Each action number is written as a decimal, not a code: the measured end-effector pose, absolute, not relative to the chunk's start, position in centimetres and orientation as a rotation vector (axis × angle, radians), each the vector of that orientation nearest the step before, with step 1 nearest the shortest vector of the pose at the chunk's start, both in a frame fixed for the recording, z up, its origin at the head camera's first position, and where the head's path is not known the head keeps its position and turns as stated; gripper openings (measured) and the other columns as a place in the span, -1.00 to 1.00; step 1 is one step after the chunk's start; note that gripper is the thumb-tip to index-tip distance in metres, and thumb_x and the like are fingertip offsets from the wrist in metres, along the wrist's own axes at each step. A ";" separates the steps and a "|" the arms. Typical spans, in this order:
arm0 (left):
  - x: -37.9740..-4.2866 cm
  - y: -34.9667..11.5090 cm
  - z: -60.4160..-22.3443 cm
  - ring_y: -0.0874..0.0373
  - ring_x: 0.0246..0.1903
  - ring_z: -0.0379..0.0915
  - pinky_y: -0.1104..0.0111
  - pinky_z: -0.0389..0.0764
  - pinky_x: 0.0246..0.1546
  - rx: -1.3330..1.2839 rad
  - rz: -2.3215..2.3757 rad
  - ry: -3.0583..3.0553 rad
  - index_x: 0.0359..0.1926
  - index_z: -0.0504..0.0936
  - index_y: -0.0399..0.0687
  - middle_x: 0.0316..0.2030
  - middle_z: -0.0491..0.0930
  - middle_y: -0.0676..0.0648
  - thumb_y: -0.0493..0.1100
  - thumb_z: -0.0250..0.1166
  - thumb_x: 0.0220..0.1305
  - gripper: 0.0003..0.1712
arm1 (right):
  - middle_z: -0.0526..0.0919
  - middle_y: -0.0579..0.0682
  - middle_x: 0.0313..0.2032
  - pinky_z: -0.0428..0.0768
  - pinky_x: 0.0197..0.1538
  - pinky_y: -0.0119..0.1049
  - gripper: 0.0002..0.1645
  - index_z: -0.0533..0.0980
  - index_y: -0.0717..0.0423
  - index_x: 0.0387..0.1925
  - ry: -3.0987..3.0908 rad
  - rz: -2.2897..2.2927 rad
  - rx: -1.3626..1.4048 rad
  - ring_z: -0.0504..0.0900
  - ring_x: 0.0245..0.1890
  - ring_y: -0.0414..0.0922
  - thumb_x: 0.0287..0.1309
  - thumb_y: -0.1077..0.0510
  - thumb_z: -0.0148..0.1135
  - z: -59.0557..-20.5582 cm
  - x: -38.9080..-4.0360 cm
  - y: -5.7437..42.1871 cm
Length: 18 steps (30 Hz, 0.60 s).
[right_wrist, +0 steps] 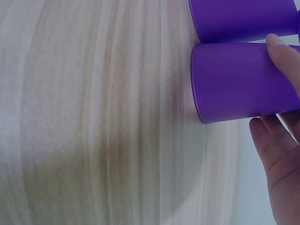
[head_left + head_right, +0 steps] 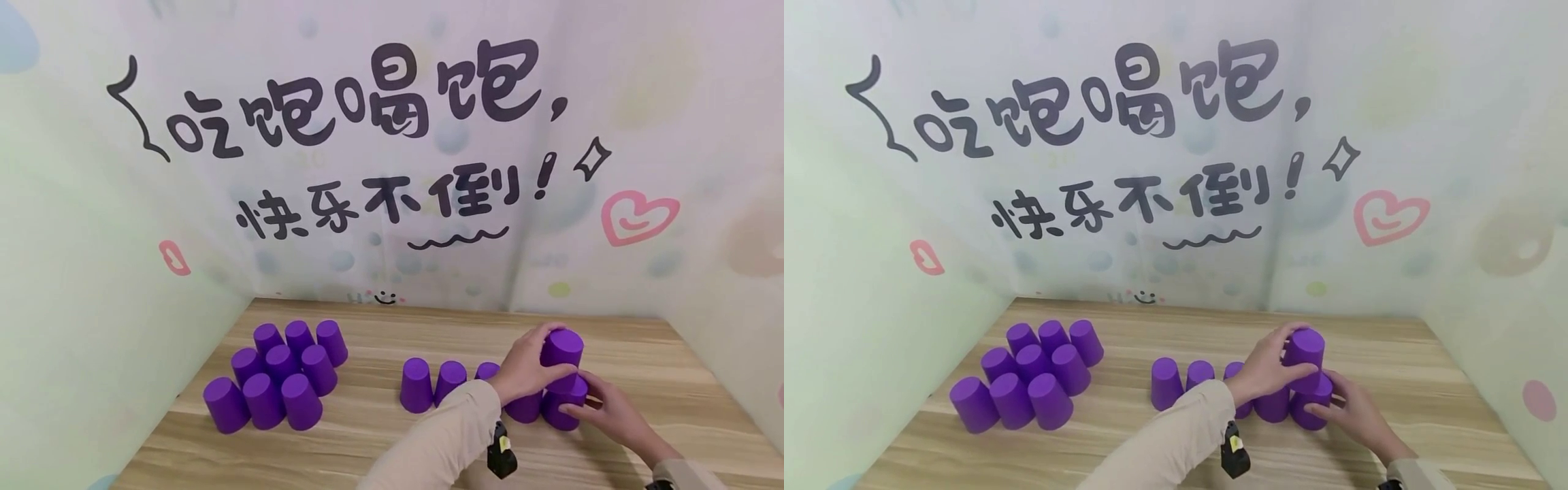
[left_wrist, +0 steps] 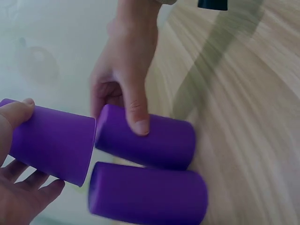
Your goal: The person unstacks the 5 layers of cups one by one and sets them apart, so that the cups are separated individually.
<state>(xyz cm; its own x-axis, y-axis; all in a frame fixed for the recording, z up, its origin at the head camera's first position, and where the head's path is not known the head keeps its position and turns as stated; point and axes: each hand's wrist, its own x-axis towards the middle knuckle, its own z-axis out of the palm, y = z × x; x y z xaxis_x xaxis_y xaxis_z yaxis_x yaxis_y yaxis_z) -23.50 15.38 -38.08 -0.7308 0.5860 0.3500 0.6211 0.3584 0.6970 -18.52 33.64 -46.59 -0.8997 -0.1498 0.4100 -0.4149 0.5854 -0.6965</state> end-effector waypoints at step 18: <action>-29.3 1.6 -34.6 0.04 -0.08 0.40 0.32 0.49 -0.14 -0.891 -1.698 -2.485 0.16 0.28 0.11 0.01 0.39 -0.07 -0.13 0.35 -0.01 -0.32 | 0.47 -0.38 -0.26 0.55 -0.30 -0.52 -0.38 0.37 0.45 -0.06 -2.549 1.192 0.370 0.45 -0.29 -0.52 -0.25 0.32 0.39 -46.6 -18.5 33.6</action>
<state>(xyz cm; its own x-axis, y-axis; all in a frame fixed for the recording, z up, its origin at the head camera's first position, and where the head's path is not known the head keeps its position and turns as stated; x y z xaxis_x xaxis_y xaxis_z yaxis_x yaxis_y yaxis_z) -29.34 1.63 -34.61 -0.8387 0.4479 0.3097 0.4513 0.2535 0.8556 -18.49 33.57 -46.56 -0.9212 -0.1037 0.3750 -0.3542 0.6219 -0.6984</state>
